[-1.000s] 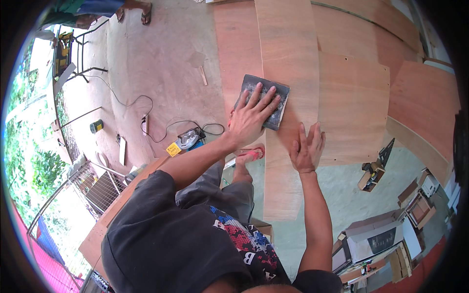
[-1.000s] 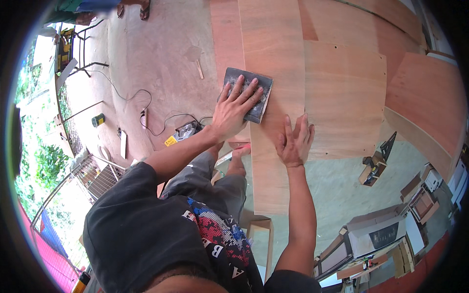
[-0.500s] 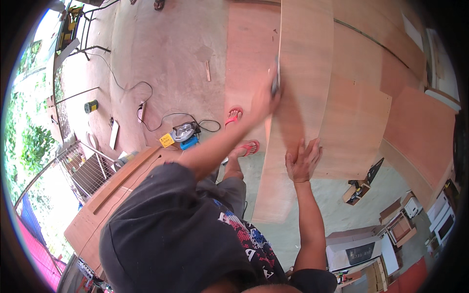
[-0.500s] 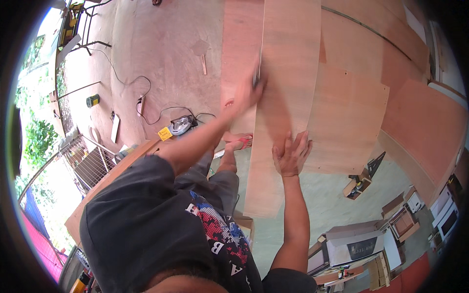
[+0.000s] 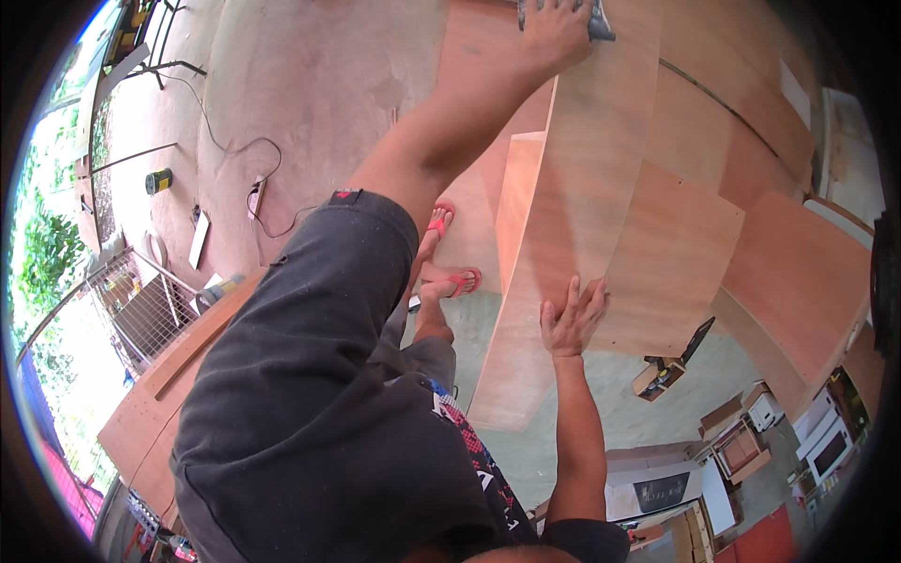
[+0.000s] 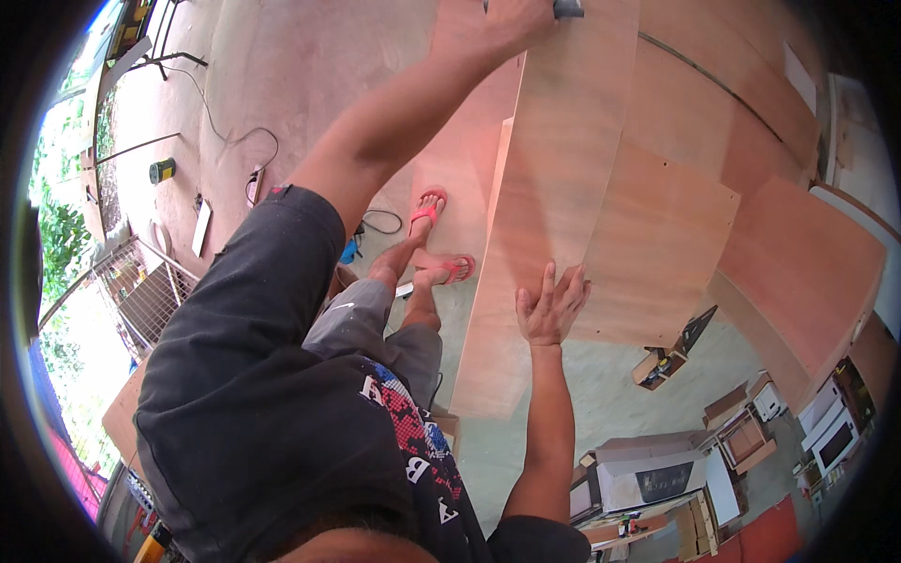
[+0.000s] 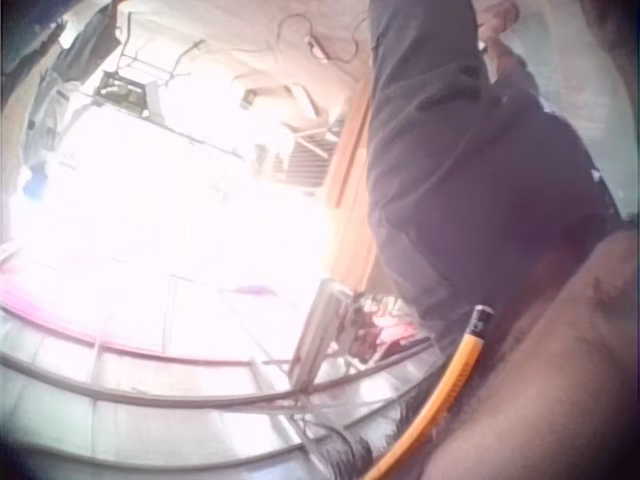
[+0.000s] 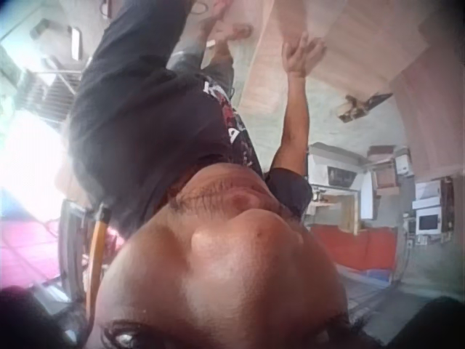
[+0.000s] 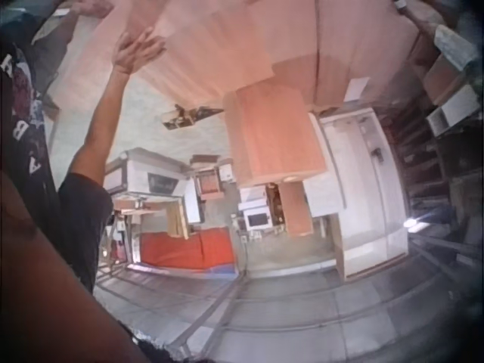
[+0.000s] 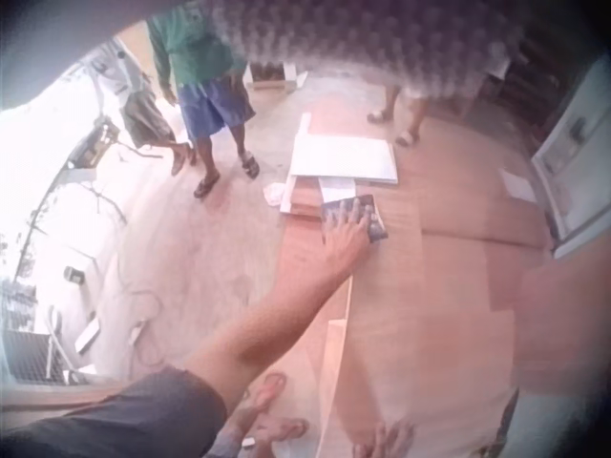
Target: The person uses a circular saw to cut a white board on a workbench, then sands the edges of a wooden board with sandpaper. The person also moves the cut board and places it on a table saw.
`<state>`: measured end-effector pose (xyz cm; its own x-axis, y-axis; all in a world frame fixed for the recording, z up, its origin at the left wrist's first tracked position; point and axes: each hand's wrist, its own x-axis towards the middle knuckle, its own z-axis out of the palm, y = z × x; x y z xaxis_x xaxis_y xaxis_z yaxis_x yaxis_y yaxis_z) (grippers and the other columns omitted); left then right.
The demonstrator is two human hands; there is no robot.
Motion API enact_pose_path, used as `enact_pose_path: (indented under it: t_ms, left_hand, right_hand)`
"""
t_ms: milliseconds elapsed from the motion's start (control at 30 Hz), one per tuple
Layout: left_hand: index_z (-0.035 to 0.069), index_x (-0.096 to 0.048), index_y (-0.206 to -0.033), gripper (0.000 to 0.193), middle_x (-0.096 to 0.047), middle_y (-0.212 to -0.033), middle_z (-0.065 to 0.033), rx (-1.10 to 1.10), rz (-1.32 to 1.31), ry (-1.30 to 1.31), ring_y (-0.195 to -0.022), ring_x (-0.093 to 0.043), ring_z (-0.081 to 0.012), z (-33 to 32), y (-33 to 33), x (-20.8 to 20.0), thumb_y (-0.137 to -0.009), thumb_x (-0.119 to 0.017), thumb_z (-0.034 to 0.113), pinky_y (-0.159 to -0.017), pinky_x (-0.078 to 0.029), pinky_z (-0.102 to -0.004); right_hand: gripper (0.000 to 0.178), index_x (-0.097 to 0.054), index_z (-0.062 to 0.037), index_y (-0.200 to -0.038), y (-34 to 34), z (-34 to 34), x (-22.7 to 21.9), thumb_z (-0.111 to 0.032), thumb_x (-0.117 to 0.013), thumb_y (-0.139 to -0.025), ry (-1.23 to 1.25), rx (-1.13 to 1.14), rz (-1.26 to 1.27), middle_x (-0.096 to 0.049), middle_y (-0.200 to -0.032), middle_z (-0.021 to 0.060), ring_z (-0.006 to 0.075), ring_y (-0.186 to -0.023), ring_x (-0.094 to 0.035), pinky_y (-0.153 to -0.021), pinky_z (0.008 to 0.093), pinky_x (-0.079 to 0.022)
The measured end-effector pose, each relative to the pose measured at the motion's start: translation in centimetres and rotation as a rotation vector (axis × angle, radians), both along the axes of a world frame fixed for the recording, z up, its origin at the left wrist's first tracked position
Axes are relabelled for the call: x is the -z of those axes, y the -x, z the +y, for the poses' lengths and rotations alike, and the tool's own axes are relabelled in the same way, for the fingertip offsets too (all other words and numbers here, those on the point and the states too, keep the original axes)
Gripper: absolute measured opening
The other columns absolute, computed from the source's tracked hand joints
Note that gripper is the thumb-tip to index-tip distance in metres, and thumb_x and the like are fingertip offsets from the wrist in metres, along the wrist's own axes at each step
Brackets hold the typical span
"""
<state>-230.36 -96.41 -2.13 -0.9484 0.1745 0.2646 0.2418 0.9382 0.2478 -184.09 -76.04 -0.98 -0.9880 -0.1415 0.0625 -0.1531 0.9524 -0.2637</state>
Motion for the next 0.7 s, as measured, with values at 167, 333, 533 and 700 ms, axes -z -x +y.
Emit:
enact_pose_path:
  t_ms: [167, 333, 533, 700]
  left_hand:
    - [0.017, -0.043, -0.159, 0.080, -0.034, -0.169, -0.0115, 0.178, -0.094, -0.011, -0.156, -0.028, -0.0386, 1.0, -9.9, 0.4, -0.083, -0.069, 0.018, -0.122, -0.025, -0.0619]
    - [0.013, -0.044, -0.158, 0.076, -0.034, -0.169, -0.0100, 0.329, -0.182, -0.036, -0.159, -0.024, -0.0347, 0.5, -25.5, -2.1, -0.086, -0.066, 0.018, -0.125, -0.020, -0.0602]
    - [0.012, -0.041, -0.160, 0.070, -0.024, -0.172, -0.0087, 0.384, -0.415, -0.155, -0.161, -0.017, -0.0334, 0.3, -33.7, -4.4, -0.092, -0.060, 0.017, -0.126, -0.015, -0.0607]
    - [0.012, -0.040, -0.160, 0.074, -0.021, -0.174, -0.0081, 0.386, -0.510, -0.179, -0.161, -0.015, -0.0331, 0.1, -34.6, -5.5, -0.091, -0.062, 0.018, -0.127, -0.013, -0.0607]
  right_hand:
    - [0.074, -0.035, -0.0190, -0.161, -0.2, 0.0, -0.3, -0.051, -0.058, -0.099, 0.001, 0.025, -0.029, -0.029, -0.158, 0.0363, 0.0503, -0.147, -0.031, -0.116, 0.0704, -0.027]
    - [0.072, -0.036, -0.0179, -0.160, -2.0, 0.2, -0.4, -0.049, -0.058, -0.100, 0.017, 0.057, -0.073, -0.030, -0.156, 0.0360, 0.0519, -0.146, -0.032, -0.117, 0.0708, -0.027]
    - [0.067, -0.036, -0.0153, -0.159, -7.0, 1.8, -2.3, -0.044, -0.056, -0.103, -0.138, 0.031, -0.156, -0.032, -0.156, 0.0348, 0.0545, -0.145, -0.032, -0.117, 0.0681, -0.028]
    - [0.061, -0.041, -0.0108, -0.156, 5.0, -2.0, 0.4, -0.046, -0.046, -0.108, 0.156, 0.679, -0.017, -0.035, -0.156, 0.0338, 0.0518, -0.145, -0.035, -0.115, 0.0623, -0.031]
